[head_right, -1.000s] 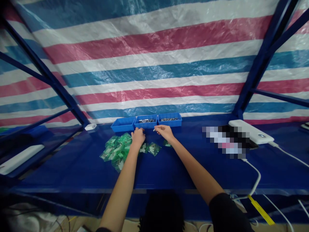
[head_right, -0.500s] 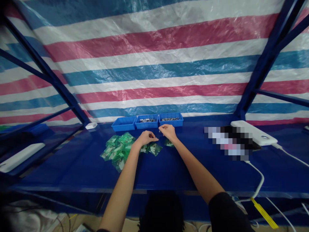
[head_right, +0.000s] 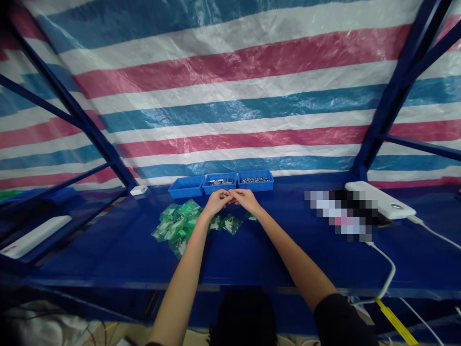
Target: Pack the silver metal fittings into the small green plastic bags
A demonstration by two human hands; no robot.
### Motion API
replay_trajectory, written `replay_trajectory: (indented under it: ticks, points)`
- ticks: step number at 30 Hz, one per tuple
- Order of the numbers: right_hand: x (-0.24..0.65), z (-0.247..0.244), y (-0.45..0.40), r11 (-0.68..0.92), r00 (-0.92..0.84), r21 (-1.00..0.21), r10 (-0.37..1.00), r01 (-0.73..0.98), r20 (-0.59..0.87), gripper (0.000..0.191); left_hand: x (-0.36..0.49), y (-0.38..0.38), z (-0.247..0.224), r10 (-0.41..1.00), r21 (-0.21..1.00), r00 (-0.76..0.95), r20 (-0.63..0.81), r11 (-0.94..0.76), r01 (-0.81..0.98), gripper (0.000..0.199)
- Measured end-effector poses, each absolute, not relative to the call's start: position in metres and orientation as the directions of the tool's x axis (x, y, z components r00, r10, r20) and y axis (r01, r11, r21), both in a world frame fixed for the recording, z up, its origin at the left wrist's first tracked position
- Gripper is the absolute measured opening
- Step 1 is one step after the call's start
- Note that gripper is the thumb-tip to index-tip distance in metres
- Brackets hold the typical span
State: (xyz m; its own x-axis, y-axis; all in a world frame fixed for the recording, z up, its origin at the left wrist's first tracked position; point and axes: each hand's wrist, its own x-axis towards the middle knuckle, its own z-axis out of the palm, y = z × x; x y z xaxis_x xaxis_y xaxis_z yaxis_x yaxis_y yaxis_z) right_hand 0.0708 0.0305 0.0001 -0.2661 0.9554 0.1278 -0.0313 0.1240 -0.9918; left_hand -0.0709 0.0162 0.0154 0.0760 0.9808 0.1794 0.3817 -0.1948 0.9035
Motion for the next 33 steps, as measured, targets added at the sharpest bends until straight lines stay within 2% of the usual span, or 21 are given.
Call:
replay_trajectory:
  ticks: [5,12,24,28,33]
  points:
    - [0.071,0.005,0.027,0.014,-0.19,-0.991,0.981,-0.134,0.04,0.034,-0.071,0.019,0.015,0.985,0.933,0.036,0.169,-0.172,0.315,0.032]
    - [0.065,0.003,0.024,0.063,-0.219,-0.981,0.97,-0.184,0.103,0.034,-0.074,0.024,0.018,0.971,0.947,-0.073,0.229,-0.205,0.249,0.035]
    - [0.059,-0.002,0.024,0.117,-0.19,-0.985,0.972,-0.129,0.14,0.028,-0.069,0.024,0.019,0.969,0.94,-0.156,0.192,-0.136,0.314,0.015]
    - [0.059,-0.002,0.026,0.183,-0.165,-0.979,0.967,-0.09,0.196,0.031,-0.071,0.023,0.016,0.978,0.931,-0.153,0.143,-0.08,0.356,0.014]
    - [0.061,-0.006,0.031,0.163,-0.102,-0.986,0.981,-0.025,0.165,0.025,-0.076,0.023,0.013,0.959,0.896,-0.242,0.151,-0.029,0.444,0.012]
